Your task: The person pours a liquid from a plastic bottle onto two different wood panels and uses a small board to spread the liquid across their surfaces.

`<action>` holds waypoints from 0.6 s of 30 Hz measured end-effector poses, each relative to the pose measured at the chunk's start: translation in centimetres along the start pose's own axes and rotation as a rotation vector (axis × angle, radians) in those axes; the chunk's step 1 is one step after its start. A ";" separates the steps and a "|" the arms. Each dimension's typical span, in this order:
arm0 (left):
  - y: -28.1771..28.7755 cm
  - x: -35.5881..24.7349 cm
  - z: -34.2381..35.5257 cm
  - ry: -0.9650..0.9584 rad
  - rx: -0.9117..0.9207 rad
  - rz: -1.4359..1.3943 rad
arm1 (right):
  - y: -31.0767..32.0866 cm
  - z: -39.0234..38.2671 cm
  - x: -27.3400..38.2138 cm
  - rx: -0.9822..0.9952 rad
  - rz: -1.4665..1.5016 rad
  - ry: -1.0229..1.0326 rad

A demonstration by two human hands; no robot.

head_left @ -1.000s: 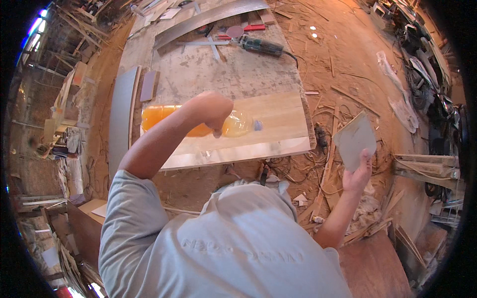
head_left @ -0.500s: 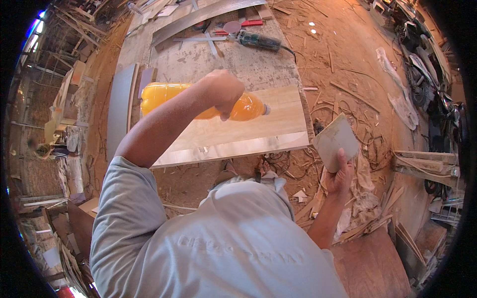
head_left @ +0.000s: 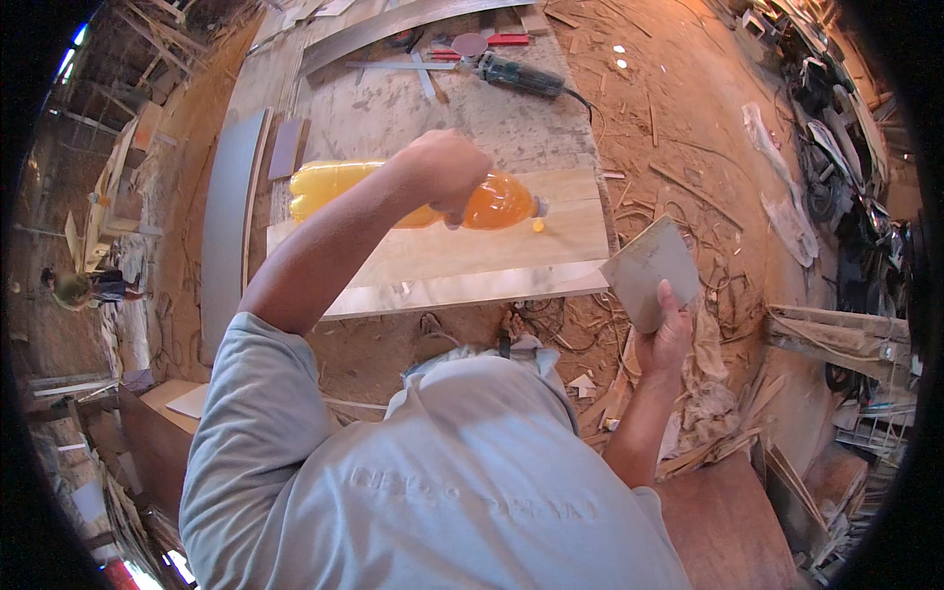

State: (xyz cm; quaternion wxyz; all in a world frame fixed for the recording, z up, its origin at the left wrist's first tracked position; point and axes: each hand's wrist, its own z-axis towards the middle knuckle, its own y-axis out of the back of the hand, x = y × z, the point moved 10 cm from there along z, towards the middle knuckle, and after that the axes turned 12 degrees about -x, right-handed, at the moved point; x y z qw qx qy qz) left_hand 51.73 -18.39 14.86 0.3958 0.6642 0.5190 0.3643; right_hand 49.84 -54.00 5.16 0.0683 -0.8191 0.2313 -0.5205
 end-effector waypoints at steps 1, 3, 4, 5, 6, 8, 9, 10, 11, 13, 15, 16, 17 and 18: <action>-0.6 0.6 -0.4 0.008 -0.001 0.001 | 0.0 0.0 -0.3 -0.015 -0.031 -0.016; -1.4 2.0 -1.8 -0.011 -0.063 -0.095 | -0.9 -0.4 -0.5 0.004 -0.013 -0.030; -2.2 2.9 -3.0 -0.019 -0.092 -0.147 | -1.9 -1.0 -0.6 0.041 0.025 -0.036; -3.1 4.0 -4.2 0.012 -0.080 -0.183 | -2.8 -1.6 -0.7 0.078 0.066 -0.044; -4.1 5.1 -5.6 0.046 -0.069 -0.220 | -3.2 -1.6 -1.5 0.090 0.031 -0.075; -6.2 7.4 -8.9 0.107 -0.074 -0.299 | -4.4 -1.8 -3.6 0.123 -0.037 -0.150; -7.2 8.5 -10.5 0.131 -0.094 -0.343 | -5.7 -2.3 -4.3 0.158 -0.060 -0.161; -7.8 9.3 -11.9 0.157 -0.117 -0.391 | -7.6 -3.1 -4.9 0.196 -0.087 -0.169; -8.3 10.0 -13.1 0.180 -0.123 -0.434 | -9.6 -3.9 -5.5 0.234 -0.115 -0.178; -9.0 11.3 -15.5 0.228 -0.141 -0.521 | -13.9 -5.2 -6.8 0.360 -0.187 -0.192; -9.7 12.2 -17.0 0.227 -0.174 -0.628 | -18.1 -6.5 -7.9 0.467 -0.245 -0.212; -10.1 12.7 -17.8 0.230 -0.197 -0.682 | -20.4 -7.1 -8.4 0.515 -0.270 -0.225; -10.4 13.2 -18.6 0.230 -0.223 -0.715 | -22.4 -7.8 -8.9 0.562 -0.294 -0.238; -10.7 13.6 -19.2 0.229 -0.249 -0.747 | -23.9 -8.4 -9.4 0.602 -0.317 -0.265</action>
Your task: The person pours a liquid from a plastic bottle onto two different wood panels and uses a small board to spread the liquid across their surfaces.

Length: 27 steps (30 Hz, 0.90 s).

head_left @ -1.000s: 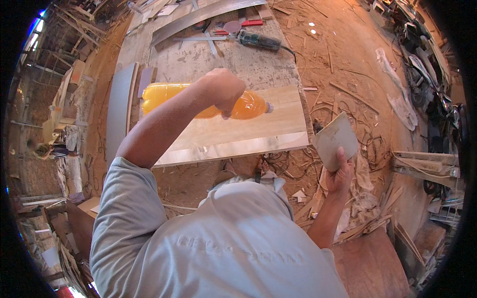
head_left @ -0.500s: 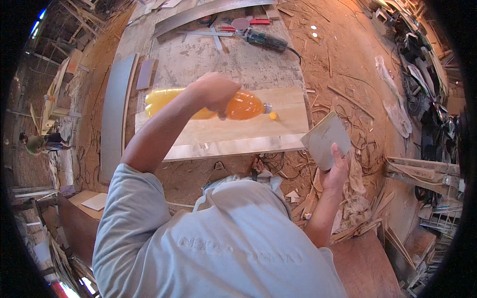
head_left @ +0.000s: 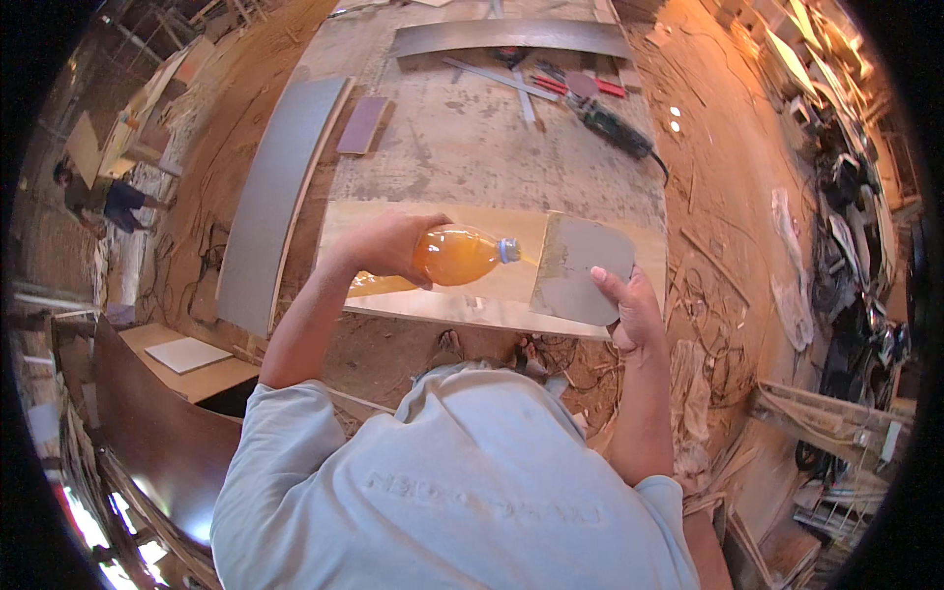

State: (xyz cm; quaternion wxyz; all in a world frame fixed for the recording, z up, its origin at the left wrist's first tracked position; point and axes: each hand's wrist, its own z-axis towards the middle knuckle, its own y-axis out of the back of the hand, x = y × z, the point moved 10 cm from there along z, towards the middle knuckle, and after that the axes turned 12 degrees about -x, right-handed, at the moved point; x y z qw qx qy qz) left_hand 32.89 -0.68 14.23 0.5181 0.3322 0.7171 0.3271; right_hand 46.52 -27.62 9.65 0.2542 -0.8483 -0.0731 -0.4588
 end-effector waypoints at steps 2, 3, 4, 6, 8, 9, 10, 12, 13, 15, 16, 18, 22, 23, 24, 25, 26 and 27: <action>0.6 1.2 -0.8 0.013 -0.012 -0.043 | -3.2 1.1 0.3 0.089 -0.042 -0.048; 0.1 1.5 -0.8 -0.031 -0.024 -0.100 | -4.2 1.3 0.4 0.091 -0.081 -0.067; -0.5 2.6 -0.8 -0.067 -0.044 -0.147 | -5.4 1.4 0.2 0.109 -0.117 -0.085; 0.8 2.8 -0.6 -0.158 -0.099 -0.174 | -7.2 2.1 0.3 0.123 -0.138 -0.107; 2.0 2.4 -0.8 -0.178 -0.109 -0.203 | -7.4 2.7 0.2 0.095 -0.132 -0.057; 2.5 2.7 -1.0 -0.139 -0.090 -0.244 | -7.0 3.4 -0.1 0.077 -0.131 -0.002; 4.4 2.4 -1.0 -0.152 -0.145 -0.268 | -6.0 4.0 -0.6 0.033 -0.247 0.053; 8.1 4.0 -0.7 -0.191 -0.374 -0.377 | -4.4 4.4 -1.7 -0.074 -0.372 0.051; 9.5 5.3 -0.4 -0.210 -0.479 -0.436 | -3.6 4.3 -2.4 -0.135 -0.385 0.002; 11.8 8.2 1.6 -0.259 -0.693 -0.633 | -1.6 3.7 -2.6 -0.166 -0.270 0.110; 12.8 9.3 3.1 -0.258 -0.773 -0.735 | -0.6 3.4 -2.4 -0.195 -0.210 0.155; 14.6 10.9 5.2 -0.286 -0.908 -0.946 | -0.1 1.9 -1.3 -0.269 -0.274 0.216; 14.7 14.7 13.5 -0.180 -1.144 -0.846 | 6.6 0.7 -3.3 -0.492 -0.230 0.119; 13.9 15.3 14.6 -0.150 -1.226 -0.971 | 7.1 0.3 -2.6 -0.519 -0.270 0.250; 13.0 16.7 15.9 -0.178 -1.207 -1.001 | 8.3 0.0 -2.9 -0.551 -0.384 0.298; 12.8 17.8 17.3 -0.219 -1.210 -1.027 | 9.6 0.0 -2.4 -0.564 -0.500 0.359; 11.4 20.0 18.6 -0.205 -1.250 -1.047 | 10.7 -0.1 -2.7 -0.583 -0.531 0.332; 9.9 21.7 19.4 -0.194 -1.296 -1.064 | 11.7 -0.3 -2.8 -0.598 -0.561 0.312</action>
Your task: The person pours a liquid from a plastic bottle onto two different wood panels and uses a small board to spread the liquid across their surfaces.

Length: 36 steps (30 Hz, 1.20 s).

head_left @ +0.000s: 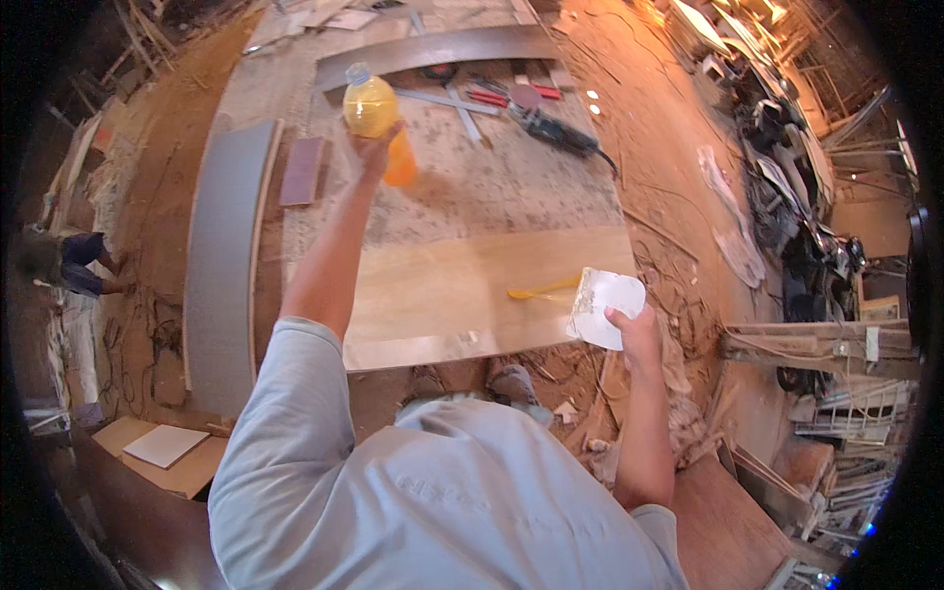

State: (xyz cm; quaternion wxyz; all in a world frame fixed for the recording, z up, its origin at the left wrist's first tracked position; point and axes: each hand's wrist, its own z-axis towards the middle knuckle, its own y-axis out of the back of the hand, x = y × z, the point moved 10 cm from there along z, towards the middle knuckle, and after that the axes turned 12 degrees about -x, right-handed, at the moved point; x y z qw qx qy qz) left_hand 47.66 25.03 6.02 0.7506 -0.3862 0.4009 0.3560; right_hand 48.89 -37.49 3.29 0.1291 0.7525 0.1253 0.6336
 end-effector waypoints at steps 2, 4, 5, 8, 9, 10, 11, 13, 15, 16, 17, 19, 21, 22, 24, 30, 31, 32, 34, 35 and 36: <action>-0.9 1.9 -0.8 -0.026 0.014 0.090 | 2.3 1.0 -0.7 -0.037 -0.087 0.017; -0.9 3.1 -1.2 -0.027 0.077 0.229 | 3.2 2.2 -0.6 -0.057 -0.184 0.074; -1.1 2.7 -1.1 -0.010 0.141 0.318 | 3.2 2.7 0.4 -0.041 -0.336 0.079; -3.4 -0.2 -3.4 0.138 0.257 0.360 | 3.0 5.2 1.3 0.032 -0.520 0.126; -3.5 -0.1 -3.6 0.160 0.281 0.378 | 2.8 6.6 1.5 0.033 -0.611 0.226; -3.0 0.2 -3.8 0.181 0.301 0.404 | 2.0 7.6 2.1 0.057 -0.623 0.256; -1.7 0.5 -4.1 0.240 0.248 0.381 | 0.6 8.2 2.9 0.086 -0.632 0.286; 0.4 1.2 -5.7 0.362 0.158 0.324 | -2.2 8.6 4.8 0.194 -0.612 0.334; 4.8 1.5 -7.6 0.348 0.079 0.551 | -5.9 8.4 4.7 0.356 -0.524 0.308; 5.8 0.3 -9.6 0.294 0.054 0.564 | -7.1 8.2 3.7 0.424 -0.478 0.255; 6.9 -1.5 -12.1 0.236 0.025 0.577 | -7.4 7.9 3.3 0.412 -0.531 0.306; 7.9 -4.5 -18.0 0.151 0.067 0.676 | -7.0 8.1 2.1 0.381 -0.631 0.406; 10.0 -6.0 -23.9 0.189 0.040 0.700 | -2.5 12.1 -1.4 0.327 -0.923 0.400; 12.0 -6.4 -27.2 0.273 -0.028 0.690 | 0.6 14.1 -1.5 0.262 -0.851 0.439; 13.8 -8.0 -31.9 0.223 -0.167 0.566 | 6.6 18.2 -1.5 0.172 -0.881 0.452; 18.6 -8.5 -37.9 0.383 -0.210 1.105 | -1.9 12.7 6.1 0.441 -0.750 0.582; 16.5 -9.7 -37.0 0.205 -0.195 1.156 | -4.0 10.5 5.8 0.410 -0.726 0.755; 13.7 -11.4 -36.4 0.030 -0.191 1.207 | -5.2 8.6 5.2 0.391 -0.698 0.933; 12.0 -11.6 -36.7 -0.136 -0.120 1.337 | -5.9 9.6 4.7 0.552 -0.907 0.655; 12.3 -10.2 -37.0 -0.131 -0.037 1.406 | -5.9 9.9 4.1 0.621 -1.008 0.509; 12.6 -8.7 -37.4 -0.125 0.048 1.473 | -4.6 12.7 3.3 0.542 -1.092 0.574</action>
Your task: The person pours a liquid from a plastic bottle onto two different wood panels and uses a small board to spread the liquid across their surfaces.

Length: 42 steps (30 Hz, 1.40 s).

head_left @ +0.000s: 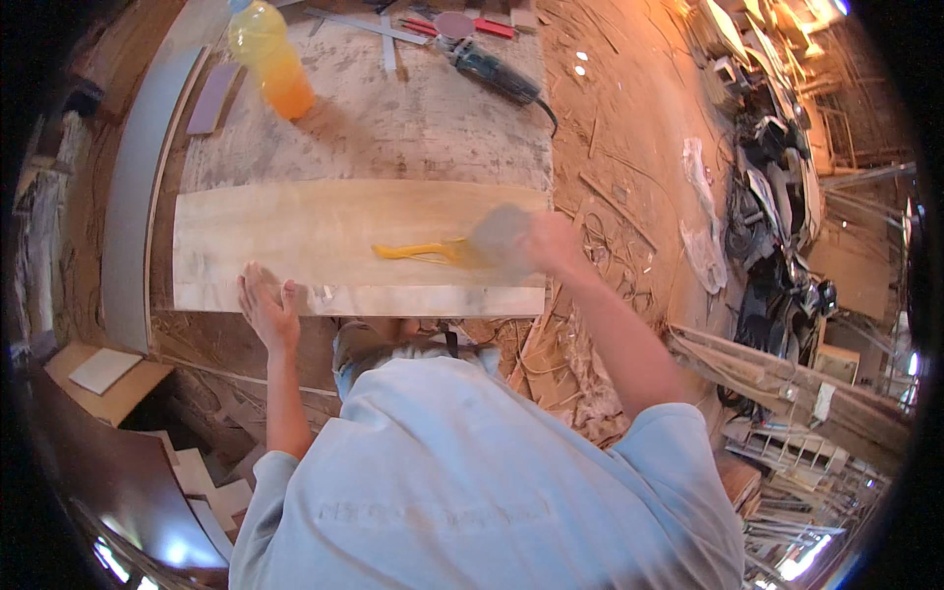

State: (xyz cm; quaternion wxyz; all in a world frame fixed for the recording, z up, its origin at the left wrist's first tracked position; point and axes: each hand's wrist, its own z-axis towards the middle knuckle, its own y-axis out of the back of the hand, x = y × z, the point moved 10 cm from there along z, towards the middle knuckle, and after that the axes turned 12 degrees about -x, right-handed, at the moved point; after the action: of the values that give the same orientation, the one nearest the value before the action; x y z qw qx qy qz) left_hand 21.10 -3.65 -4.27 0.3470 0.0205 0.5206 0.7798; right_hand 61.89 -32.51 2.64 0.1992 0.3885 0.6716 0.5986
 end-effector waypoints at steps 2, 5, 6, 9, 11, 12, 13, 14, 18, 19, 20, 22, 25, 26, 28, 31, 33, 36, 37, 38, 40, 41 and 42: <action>-0.3 -0.4 -0.2 0.022 0.032 0.051 | 2.9 2.2 -6.3 -0.091 -0.119 -0.056; -0.6 -0.5 -0.2 0.046 0.046 0.064 | 7.7 4.7 -6.3 -0.301 0.009 0.029; -0.7 -0.6 -0.2 0.053 0.045 0.059 | 8.9 5.0 -5.6 -0.385 0.081 0.098; 0.0 -0.5 -0.4 0.035 0.028 0.091 | 4.4 2.5 4.1 -0.099 0.240 0.285; -0.1 -0.2 -0.5 0.059 0.048 0.070 | 2.3 1.8 5.5 0.002 0.156 0.297; -0.2 0.0 -0.6 0.072 0.058 0.061 | 1.9 2.1 4.4 0.018 0.097 0.256; -0.2 -0.2 -0.5 0.067 0.046 0.056 | 1.5 2.6 3.1 0.037 0.040 0.219; -0.5 -0.6 -0.1 0.054 0.035 0.044 | 1.6 4.6 -0.1 -0.012 -0.044 0.201; -0.2 0.0 -0.3 0.065 0.065 0.061 | 8.0 8.7 -0.4 -0.284 -0.014 0.265; 0.7 0.6 -0.3 0.131 -0.038 0.019 | 9.0 8.5 1.7 -0.274 0.022 0.284; 1.5 1.5 -0.9 0.198 -0.140 -0.015 | 8.8 8.4 3.6 -0.258 0.064 0.306; 2.2 4.2 -2.4 0.415 -0.267 -0.093 | 4.1 6.8 6.1 -0.038 0.123 0.447; 1.3 7.2 -5.2 0.736 -0.284 -0.260 | 0.4 2.6 9.2 0.193 0.063 0.442; 0.6 7.0 -5.2 0.732 -0.238 -0.351 | -0.2 2.7 8.7 0.191 -0.001 0.445; -0.3 6.4 -4.9 0.747 -0.197 -0.476 | -0.5 5.3 6.2 0.093 -0.169 0.443; 0.0 5.3 -4.6 0.819 -0.190 -0.533 | 3.6 12.0 4.4 -0.285 -0.117 0.573; 0.6 5.0 -4.7 0.885 -0.149 -0.493 | 4.8 11.2 8.9 -0.224 -0.056 0.593; 1.2 4.1 -4.7 0.971 -0.212 -0.734 | 2.3 6.0 14.9 0.065 -0.128 0.623; 1.1 3.4 -4.7 0.990 -0.246 -0.875 | -0.2 4.3 14.7 0.186 -0.162 0.645; 1.3 2.8 -4.5 1.033 -0.262 -0.924 | -1.5 3.4 14.0 0.224 -0.183 0.639; 2.0 1.8 -4.1 1.118 -0.299 -1.016 | -4.2 2.5 13.0 0.301 -0.220 0.632; 2.1 1.8 -4.2 1.163 -0.323 -1.068 | -4.1 4.3 12.4 0.240 -0.289 0.606; 2.0 1.9 -4.2 1.206 -0.345 -1.120 | -3.3 7.5 11.4 0.179 -0.356 0.578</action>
State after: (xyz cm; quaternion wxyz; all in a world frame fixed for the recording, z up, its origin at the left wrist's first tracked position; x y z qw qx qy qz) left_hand 16.95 -6.33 -5.17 0.3432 -0.7146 0.4235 0.4383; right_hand 59.37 -18.95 0.20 0.0672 0.0957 0.8072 0.5786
